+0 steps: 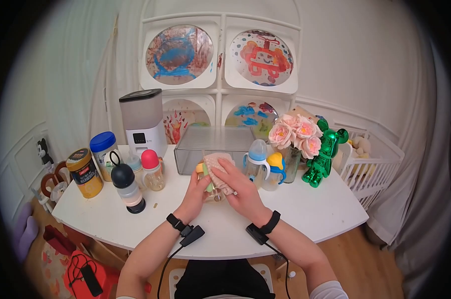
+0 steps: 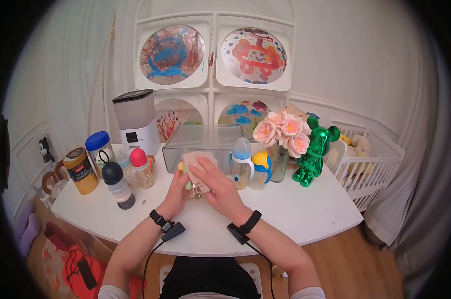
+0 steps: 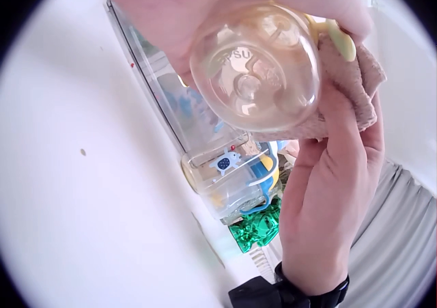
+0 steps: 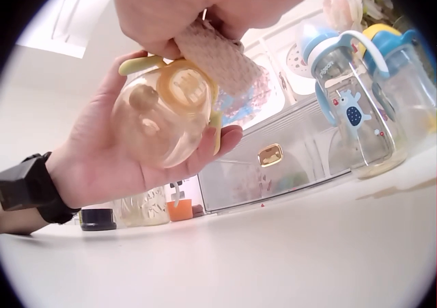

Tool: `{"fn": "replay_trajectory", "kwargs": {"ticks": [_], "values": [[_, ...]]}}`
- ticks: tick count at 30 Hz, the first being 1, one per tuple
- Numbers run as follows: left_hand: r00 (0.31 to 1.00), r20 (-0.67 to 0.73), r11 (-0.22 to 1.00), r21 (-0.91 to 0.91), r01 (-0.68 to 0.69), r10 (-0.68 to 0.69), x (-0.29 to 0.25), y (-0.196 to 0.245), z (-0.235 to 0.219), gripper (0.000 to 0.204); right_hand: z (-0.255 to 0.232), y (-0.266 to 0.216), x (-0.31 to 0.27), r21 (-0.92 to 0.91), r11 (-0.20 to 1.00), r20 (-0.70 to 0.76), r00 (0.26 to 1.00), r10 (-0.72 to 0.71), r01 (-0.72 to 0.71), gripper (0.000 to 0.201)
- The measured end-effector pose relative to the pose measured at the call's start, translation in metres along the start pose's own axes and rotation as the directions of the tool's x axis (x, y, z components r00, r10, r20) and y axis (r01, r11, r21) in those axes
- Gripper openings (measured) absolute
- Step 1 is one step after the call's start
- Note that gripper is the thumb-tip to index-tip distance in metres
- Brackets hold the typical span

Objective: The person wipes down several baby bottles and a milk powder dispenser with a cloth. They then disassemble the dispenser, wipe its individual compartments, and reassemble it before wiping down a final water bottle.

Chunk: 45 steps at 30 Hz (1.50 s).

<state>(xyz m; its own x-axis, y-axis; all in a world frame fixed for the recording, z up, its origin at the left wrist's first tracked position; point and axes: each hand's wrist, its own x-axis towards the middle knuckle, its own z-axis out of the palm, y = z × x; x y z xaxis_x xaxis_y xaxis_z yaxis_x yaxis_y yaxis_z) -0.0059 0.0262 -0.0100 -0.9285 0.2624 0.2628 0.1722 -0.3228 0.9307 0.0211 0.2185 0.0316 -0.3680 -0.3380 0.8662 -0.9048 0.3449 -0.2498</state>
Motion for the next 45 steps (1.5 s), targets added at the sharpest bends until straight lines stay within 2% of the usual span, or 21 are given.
{"fn": "replay_trajectory", "kwargs": {"ticks": [2,5,9,15,20,27,29,30,32,33,35,39,41,42,44,45], "values": [[0.998,-0.005,0.975,-0.211,-0.062,0.063,0.002,-0.003,0.002,0.065,0.000,-0.002,0.001,-0.007,1.000,0.060,0.998,-0.002,0.002,0.067],[1.000,-0.001,0.950,-0.312,-0.019,0.020,0.000,0.010,-0.001,0.061,0.000,-0.005,0.000,0.047,0.999,0.132,0.991,0.010,-0.017,0.068],[0.998,-0.058,0.953,-0.303,-0.011,-0.007,0.004,0.009,-0.011,0.064,0.001,-0.003,-0.003,0.035,0.999,0.160,0.986,-0.043,0.038,0.069],[0.995,-0.103,0.921,-0.387,-0.040,0.000,0.001,0.023,-0.005,0.074,-0.002,-0.010,0.000,-0.082,0.981,0.219,0.964,-0.152,0.174,0.073],[0.962,-0.268,0.913,-0.401,-0.074,-0.040,0.004,0.020,-0.006,0.083,-0.003,-0.018,-0.001,-0.144,0.970,0.254,0.955,-0.154,0.195,0.074],[0.957,-0.267,0.893,-0.449,-0.015,-0.118,0.007,0.021,-0.017,0.086,0.005,-0.014,-0.008,-0.295,0.906,0.300,0.930,-0.213,0.303,0.065],[0.944,-0.330,0.924,-0.367,-0.106,-0.022,0.007,0.024,-0.010,0.084,0.007,-0.018,-0.008,-0.347,0.918,0.316,0.946,-0.078,0.192,0.060],[0.944,-0.329,0.923,-0.369,-0.106,-0.023,0.007,0.024,-0.010,0.084,0.007,-0.017,-0.009,-0.348,0.917,0.317,0.945,-0.078,0.192,0.060],[0.974,-0.212,0.894,-0.446,-0.026,-0.078,0.007,0.025,-0.013,0.081,0.007,-0.013,-0.010,-0.337,0.926,0.314,0.947,-0.060,0.170,0.073],[0.974,-0.216,0.893,-0.449,-0.032,-0.074,0.007,0.025,-0.014,0.081,0.007,-0.013,-0.009,-0.335,0.926,0.319,0.946,-0.065,0.176,0.073],[0.981,-0.181,0.887,-0.461,-0.025,-0.066,0.007,0.025,-0.014,0.077,0.006,-0.015,-0.008,-0.339,0.922,0.350,0.934,-0.063,0.189,0.057],[0.984,-0.164,0.876,-0.482,-0.017,-0.071,0.006,0.028,-0.017,0.075,0.007,-0.011,-0.012,-0.278,0.942,0.393,0.917,-0.069,0.190,0.052],[0.994,-0.108,0.806,-0.590,-0.048,-0.021,0.007,0.025,-0.019,0.071,0.008,-0.007,-0.014,-0.360,0.925,0.493,0.866,0.083,0.117,0.041],[0.995,-0.103,0.808,-0.587,-0.049,-0.015,0.005,0.026,-0.019,0.071,0.008,-0.004,-0.015,-0.364,0.924,0.488,0.869,0.080,0.120,0.041],[0.987,-0.148,0.824,-0.565,-0.037,-0.057,-0.001,0.031,-0.012,0.067,0.007,0.000,-0.015,-0.388,0.920,0.267,0.949,0.169,-0.054,0.029],[0.988,-0.147,0.823,-0.566,-0.042,-0.051,-0.002,0.033,-0.009,0.067,0.005,0.000,-0.014,-0.390,0.920,0.267,0.950,0.164,-0.049,0.029]]}}
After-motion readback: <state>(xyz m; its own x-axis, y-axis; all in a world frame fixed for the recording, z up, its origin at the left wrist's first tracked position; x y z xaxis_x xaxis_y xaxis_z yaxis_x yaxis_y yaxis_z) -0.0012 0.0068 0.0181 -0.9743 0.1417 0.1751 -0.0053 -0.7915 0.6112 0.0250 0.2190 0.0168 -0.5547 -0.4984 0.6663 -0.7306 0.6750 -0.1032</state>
